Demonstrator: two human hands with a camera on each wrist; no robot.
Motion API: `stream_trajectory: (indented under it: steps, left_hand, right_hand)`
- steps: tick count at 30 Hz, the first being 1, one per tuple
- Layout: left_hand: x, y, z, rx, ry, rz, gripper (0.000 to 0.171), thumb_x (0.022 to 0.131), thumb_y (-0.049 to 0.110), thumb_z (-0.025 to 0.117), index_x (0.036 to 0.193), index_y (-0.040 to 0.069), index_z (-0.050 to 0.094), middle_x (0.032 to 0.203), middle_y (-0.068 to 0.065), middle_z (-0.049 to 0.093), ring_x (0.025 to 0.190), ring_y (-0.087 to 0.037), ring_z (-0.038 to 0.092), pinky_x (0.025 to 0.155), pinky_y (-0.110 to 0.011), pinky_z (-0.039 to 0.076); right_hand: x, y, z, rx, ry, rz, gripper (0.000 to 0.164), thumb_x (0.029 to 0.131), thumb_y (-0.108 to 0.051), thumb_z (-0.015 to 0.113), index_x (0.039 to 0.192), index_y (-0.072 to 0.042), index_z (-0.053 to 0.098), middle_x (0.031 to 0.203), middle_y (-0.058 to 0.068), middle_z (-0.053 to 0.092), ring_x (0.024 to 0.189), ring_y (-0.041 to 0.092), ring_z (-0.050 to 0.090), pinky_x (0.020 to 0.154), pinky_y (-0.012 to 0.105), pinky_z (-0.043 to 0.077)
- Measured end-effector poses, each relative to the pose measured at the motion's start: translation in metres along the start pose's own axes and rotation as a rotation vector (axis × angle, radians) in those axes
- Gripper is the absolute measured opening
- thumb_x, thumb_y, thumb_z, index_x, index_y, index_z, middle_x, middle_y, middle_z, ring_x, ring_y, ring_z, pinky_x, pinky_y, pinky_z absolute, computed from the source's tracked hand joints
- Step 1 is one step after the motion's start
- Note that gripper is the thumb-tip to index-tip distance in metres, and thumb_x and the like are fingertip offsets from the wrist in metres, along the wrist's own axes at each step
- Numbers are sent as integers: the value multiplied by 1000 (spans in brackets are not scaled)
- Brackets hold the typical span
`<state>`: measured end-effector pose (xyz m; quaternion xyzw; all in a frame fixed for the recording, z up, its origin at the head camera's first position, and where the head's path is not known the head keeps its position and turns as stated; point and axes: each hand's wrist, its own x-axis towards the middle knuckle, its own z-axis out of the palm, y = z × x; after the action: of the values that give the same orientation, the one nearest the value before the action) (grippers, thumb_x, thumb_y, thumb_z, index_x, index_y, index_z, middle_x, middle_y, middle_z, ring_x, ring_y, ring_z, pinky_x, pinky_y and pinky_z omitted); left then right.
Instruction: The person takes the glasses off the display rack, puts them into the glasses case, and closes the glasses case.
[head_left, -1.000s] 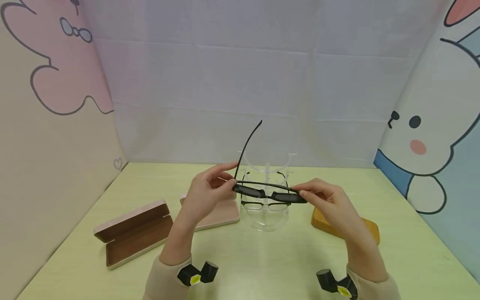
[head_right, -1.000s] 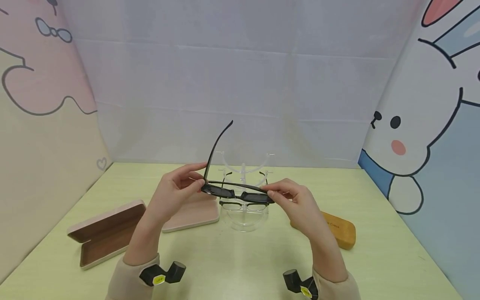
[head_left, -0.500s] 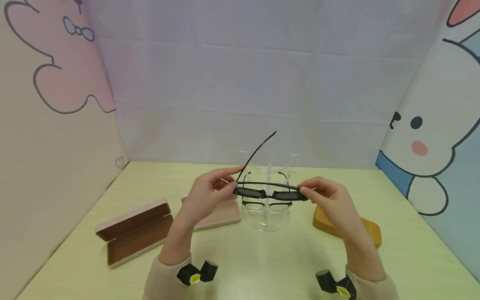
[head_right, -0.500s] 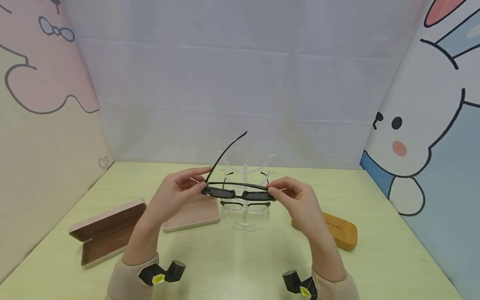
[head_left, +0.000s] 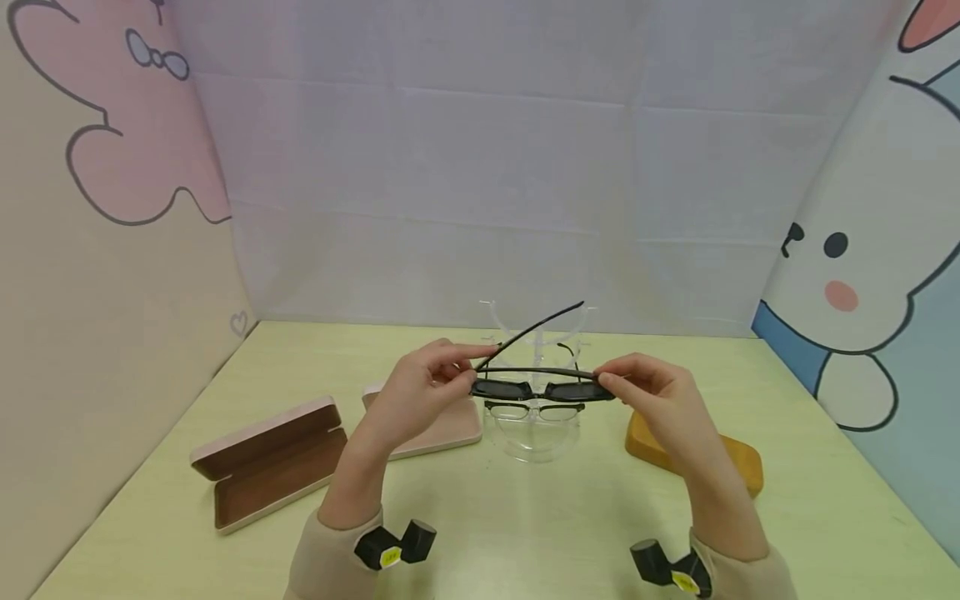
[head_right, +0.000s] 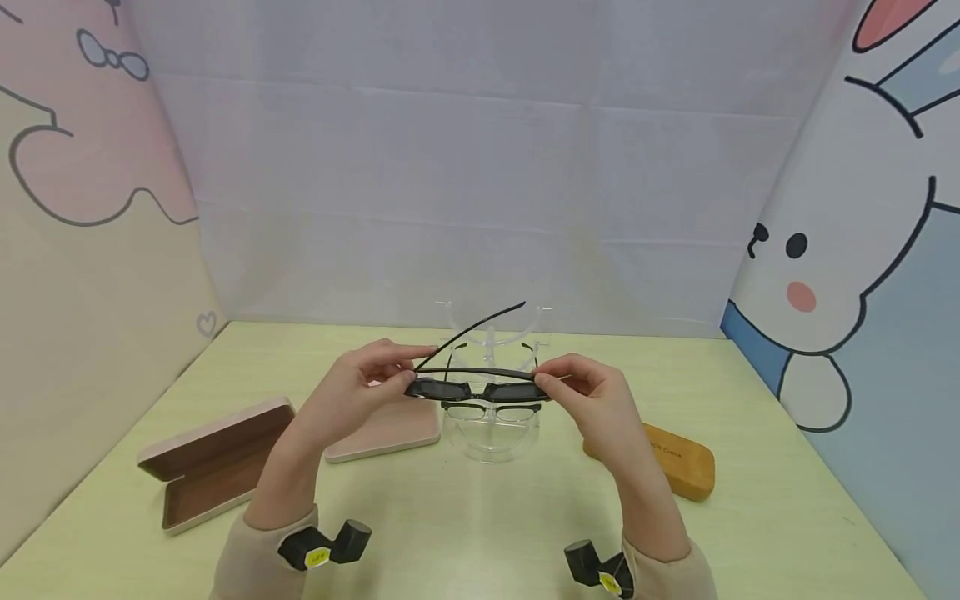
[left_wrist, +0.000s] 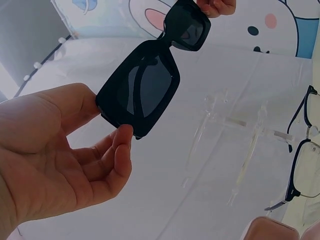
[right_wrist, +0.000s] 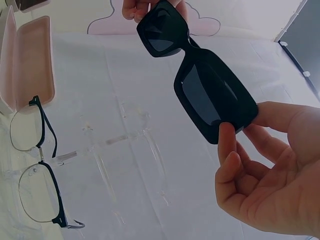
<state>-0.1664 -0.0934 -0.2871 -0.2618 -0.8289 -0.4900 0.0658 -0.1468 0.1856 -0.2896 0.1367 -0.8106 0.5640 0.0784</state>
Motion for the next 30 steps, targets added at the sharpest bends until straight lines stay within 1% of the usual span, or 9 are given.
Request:
stream_trajectory:
  steps: [3,6,10,14,18,22,24,27,30]
  left_hand:
    - [0,0,0,12,3,4,34,88,5,52,115,22,64,89,2,56,73,-14,53,63,-24,45]
    - [-1,0,1,18,-10,2,34,89,5,52,113,23,65,87,2,54,72,-14,49,62,-23,42]
    - [-1,1,1,23,-47,-1,33,89,5,52,112,24,66,85,1,49,69,-15,43,60,-22,37]
    - [-2,1,0,28,-83,16,34,88,3,51,112,22,66,83,-1,48,65,-14,38,57,-22,35]
    - [-2,0,0,44,-121,33,36,88,2,49,113,21,66,85,-1,49,65,-14,37,56,-22,34]
    - [-3,0,-3,50,-154,27,37,89,3,49,115,24,64,87,-1,50,65,-15,37,57,-22,33]
    - [-3,-1,-4,37,-157,27,35,91,5,49,116,24,64,87,-1,49,67,-16,37,58,-23,34]
    - [-3,-3,-8,21,-138,28,31,92,10,51,116,25,64,86,-1,50,70,-17,39,60,-24,35]
    - [-4,-6,-11,8,-104,19,28,92,14,53,116,23,63,93,0,54,75,-15,46,65,-25,40]
  right_hand:
    - [1,1,1,5,-1,-11,26,90,-18,58,101,5,62,88,-12,61,83,9,53,74,19,44]
    - [1,1,2,14,-6,-12,26,90,-18,58,101,5,62,88,-11,62,85,9,53,75,19,44]
    - [1,1,3,21,-6,-5,27,89,-18,58,101,6,62,88,-10,61,86,10,53,78,18,44]
    - [0,1,3,7,1,12,28,89,-19,59,102,5,62,90,-9,60,86,10,53,79,18,44]
    - [0,2,4,-12,5,29,27,89,-19,59,102,4,62,91,-8,60,87,11,52,79,18,44]
    - [-1,2,4,-28,8,37,27,89,-20,60,103,3,63,92,-7,60,87,11,53,79,19,44]
    - [-1,3,4,-28,4,33,28,89,-21,59,104,3,63,93,-8,60,88,10,54,79,18,45]
    - [0,4,3,-2,-20,13,30,89,-21,59,108,2,62,95,-8,62,89,8,56,81,16,45]
    - [0,4,2,38,-61,-21,31,87,-17,62,112,1,60,96,-4,63,88,9,60,79,17,47]
